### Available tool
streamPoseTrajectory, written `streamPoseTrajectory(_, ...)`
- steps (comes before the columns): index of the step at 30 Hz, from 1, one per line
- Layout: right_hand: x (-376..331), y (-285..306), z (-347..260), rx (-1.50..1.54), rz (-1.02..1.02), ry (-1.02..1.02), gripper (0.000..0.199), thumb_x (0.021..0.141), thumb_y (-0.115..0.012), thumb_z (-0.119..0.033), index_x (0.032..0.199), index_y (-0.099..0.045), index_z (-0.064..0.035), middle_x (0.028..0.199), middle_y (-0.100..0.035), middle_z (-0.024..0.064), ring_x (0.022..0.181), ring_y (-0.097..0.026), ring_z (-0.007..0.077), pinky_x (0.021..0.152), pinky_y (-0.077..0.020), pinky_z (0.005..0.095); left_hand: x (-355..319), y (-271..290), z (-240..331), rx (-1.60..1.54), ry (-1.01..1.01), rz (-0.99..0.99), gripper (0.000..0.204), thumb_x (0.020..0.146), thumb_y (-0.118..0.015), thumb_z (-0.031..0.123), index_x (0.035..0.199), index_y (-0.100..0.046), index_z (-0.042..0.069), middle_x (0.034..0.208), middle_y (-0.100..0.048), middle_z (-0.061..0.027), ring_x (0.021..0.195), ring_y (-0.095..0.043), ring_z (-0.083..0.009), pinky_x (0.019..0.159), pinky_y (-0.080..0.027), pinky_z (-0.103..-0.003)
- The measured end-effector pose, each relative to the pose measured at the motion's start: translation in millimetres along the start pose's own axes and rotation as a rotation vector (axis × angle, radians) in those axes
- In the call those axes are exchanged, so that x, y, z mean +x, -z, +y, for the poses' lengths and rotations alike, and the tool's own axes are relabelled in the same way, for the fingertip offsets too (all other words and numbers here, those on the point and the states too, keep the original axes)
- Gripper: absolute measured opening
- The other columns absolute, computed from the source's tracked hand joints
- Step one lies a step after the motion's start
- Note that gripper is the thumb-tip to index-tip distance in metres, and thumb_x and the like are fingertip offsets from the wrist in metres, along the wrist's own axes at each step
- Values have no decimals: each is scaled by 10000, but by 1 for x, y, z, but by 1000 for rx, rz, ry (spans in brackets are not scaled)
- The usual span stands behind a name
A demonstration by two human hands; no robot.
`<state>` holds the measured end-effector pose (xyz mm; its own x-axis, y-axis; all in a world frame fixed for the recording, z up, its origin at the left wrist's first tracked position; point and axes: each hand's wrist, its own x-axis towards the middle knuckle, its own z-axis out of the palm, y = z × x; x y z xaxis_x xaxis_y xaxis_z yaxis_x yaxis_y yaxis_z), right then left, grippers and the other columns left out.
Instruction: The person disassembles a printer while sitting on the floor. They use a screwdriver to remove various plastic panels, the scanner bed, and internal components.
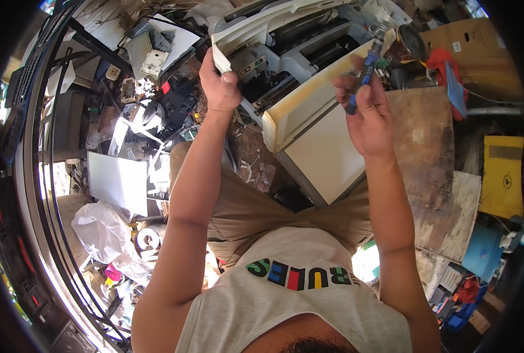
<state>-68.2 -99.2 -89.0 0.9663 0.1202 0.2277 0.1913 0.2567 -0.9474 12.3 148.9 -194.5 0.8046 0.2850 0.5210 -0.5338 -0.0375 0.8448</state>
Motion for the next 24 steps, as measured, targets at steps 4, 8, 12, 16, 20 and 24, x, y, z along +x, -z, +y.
streamPoseTrajectory(4, 35, -13, -8, -187, -228, 7, 216, 948, -566, -71, 1161, -552, -35, 944, -646, 41, 902, -555, 116, 853, -445, 306, 0, -1, -1, 17, 5, 12, 1179, 666, -492, 966, 1216, -574, -73, 1010, -662, -112, 950, -606, -182, 870, -489, -330)
streamPoseTrajectory(8, 80, -30, -18, -733, -488, 204, 226, 828, -622, -8, 1044, -670, -55, 837, -580, 33, 782, -539, 144, 741, -445, 287, 0, -1, 1, 0, 21, 14, 1186, 655, -504, 969, 1208, -575, -78, 996, -659, -113, 936, -605, -183, 860, -492, -334)
streamPoseTrajectory(12, 106, -40, 17, -1060, -551, 357, 286, 772, -720, -39, 1052, -739, -96, 822, -652, 85, 720, -620, 250, 666, -495, 326, 1, -6, -7, -66, 29, 21, 1173, 655, -527, 959, 1198, -577, -80, 1000, -661, -117, 939, -608, -183, 854, -496, -339)
streamPoseTrajectory(16, 116, -43, 30, -1217, -554, 400, 393, 691, -736, -45, 1076, -753, -119, 902, -704, 131, 835, -676, 328, 741, -542, 394, 3, -7, 5, -76, 49, 19, 1141, 654, -575, 935, 1177, -581, -79, 999, -664, -110, 938, -608, -177, 850, -498, -333)
streamPoseTrajectory(20, 126, -61, 39, -1369, -550, 355, 312, 717, -743, -146, 1028, -766, -154, 928, -710, 98, 866, -664, 332, 807, -536, 435, 6, 7, 12, -107, 45, 36, 1072, 644, -661, 875, 1146, -590, -69, 962, -668, -104, 912, -614, -164, 824, -516, -344)
streamPoseTrajectory(24, 122, -49, 34, -1341, -533, 319, 270, 668, -712, -57, 912, -774, -154, 879, -706, 86, 858, -669, 315, 793, -517, 414, 1, -2, 7, -33, 92, 11, 869, 592, -783, 560, 1169, -587, -59, 996, -677, -207, 955, -669, -285, 883, -519, -401)
